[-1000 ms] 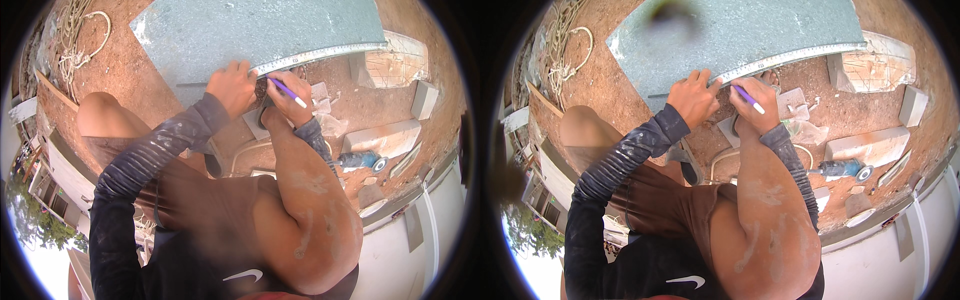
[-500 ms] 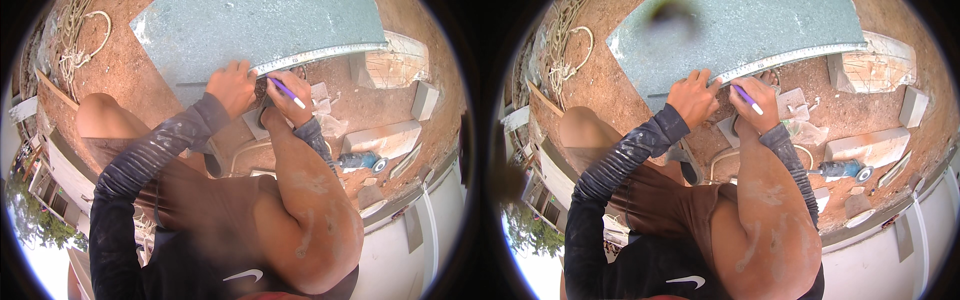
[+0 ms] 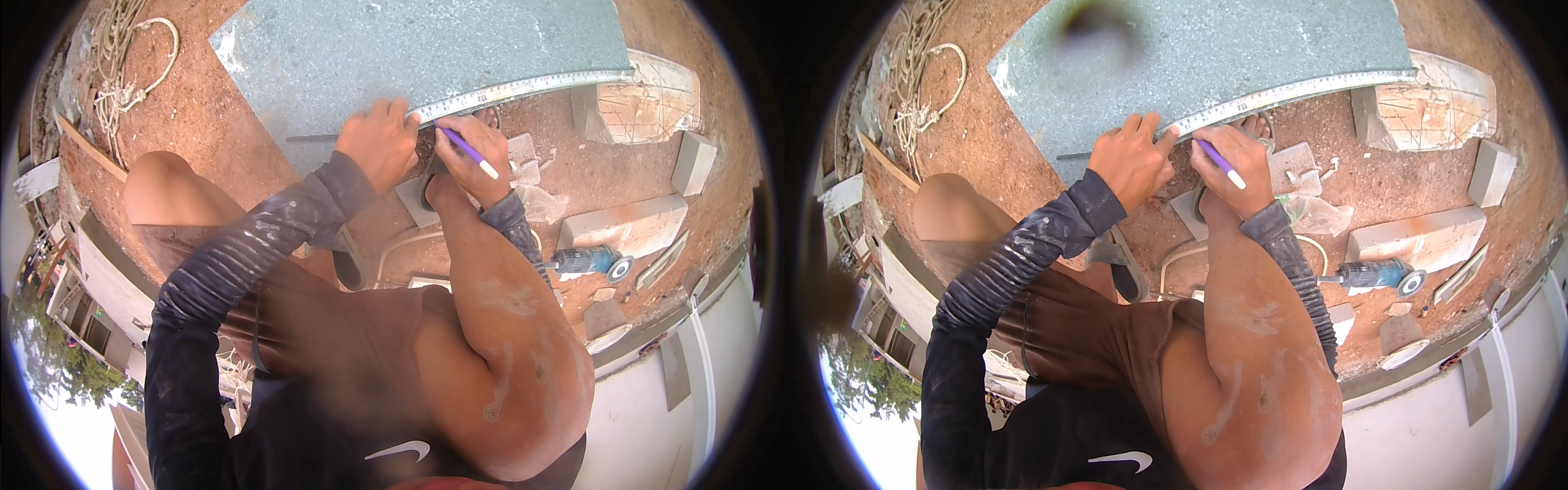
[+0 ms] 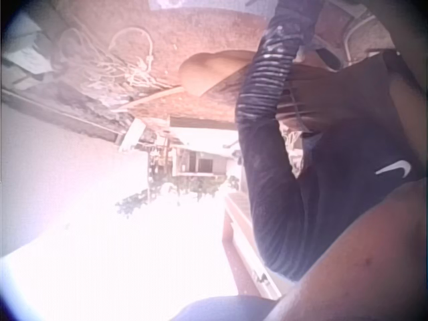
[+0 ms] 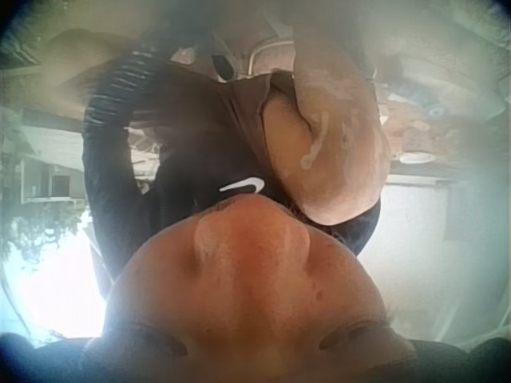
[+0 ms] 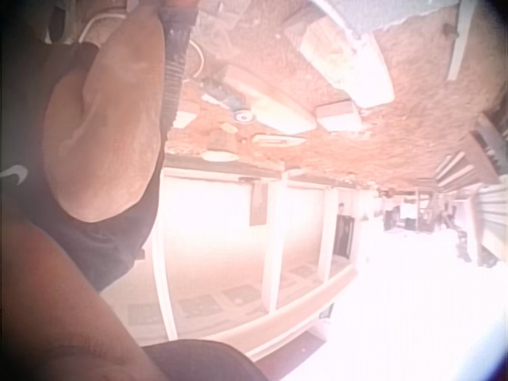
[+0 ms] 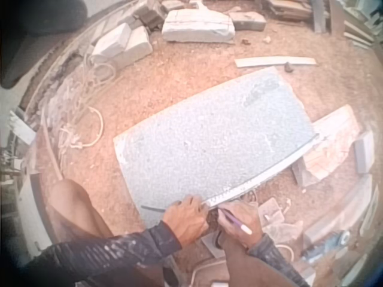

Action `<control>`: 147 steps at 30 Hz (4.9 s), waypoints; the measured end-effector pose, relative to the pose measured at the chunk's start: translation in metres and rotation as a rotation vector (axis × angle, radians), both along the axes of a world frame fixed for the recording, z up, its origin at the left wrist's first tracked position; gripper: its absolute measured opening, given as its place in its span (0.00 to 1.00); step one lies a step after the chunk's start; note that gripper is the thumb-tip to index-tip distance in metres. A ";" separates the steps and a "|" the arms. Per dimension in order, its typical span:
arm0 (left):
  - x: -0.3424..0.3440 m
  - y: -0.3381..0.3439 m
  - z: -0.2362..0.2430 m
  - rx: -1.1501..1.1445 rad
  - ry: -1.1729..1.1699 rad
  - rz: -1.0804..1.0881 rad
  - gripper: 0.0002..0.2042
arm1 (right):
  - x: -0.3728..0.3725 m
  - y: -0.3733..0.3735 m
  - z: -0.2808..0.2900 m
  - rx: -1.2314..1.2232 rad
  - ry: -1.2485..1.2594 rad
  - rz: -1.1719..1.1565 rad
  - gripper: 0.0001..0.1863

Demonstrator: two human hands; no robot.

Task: The person measures a large rectangular tile with a tape measure and marks a cutting line using a metal ruler and a purple marker. They then use an angle grinder to cut the tile along the marked line.

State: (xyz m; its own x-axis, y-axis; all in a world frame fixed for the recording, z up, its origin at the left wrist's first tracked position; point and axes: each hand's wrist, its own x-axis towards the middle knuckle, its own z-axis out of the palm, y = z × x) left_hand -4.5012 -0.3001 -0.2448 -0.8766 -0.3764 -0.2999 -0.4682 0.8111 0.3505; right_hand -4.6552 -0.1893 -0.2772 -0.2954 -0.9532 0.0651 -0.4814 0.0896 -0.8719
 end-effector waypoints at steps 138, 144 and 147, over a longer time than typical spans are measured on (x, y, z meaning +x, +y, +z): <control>-0.245 -0.254 0.131 1.509 0.408 0.989 0.11 | -0.242 -0.037 0.018 -0.388 0.209 -1.089 0.12; -0.184 -0.210 0.071 1.841 0.377 1.211 0.12 | -0.203 -0.109 0.023 -0.390 -0.252 -0.849 0.09; -0.185 -0.196 0.062 1.833 0.401 1.207 0.13 | -0.195 -0.114 0.014 -0.380 -0.294 -0.822 0.09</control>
State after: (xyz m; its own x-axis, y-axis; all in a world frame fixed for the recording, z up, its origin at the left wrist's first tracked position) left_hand -4.6859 -0.4960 -0.1823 -0.6033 -0.2246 -0.7653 -0.0753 -0.9392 0.3349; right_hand -4.8499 -0.3033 -0.2635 -0.9177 -0.3700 0.1445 -0.1508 -0.0119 -0.9885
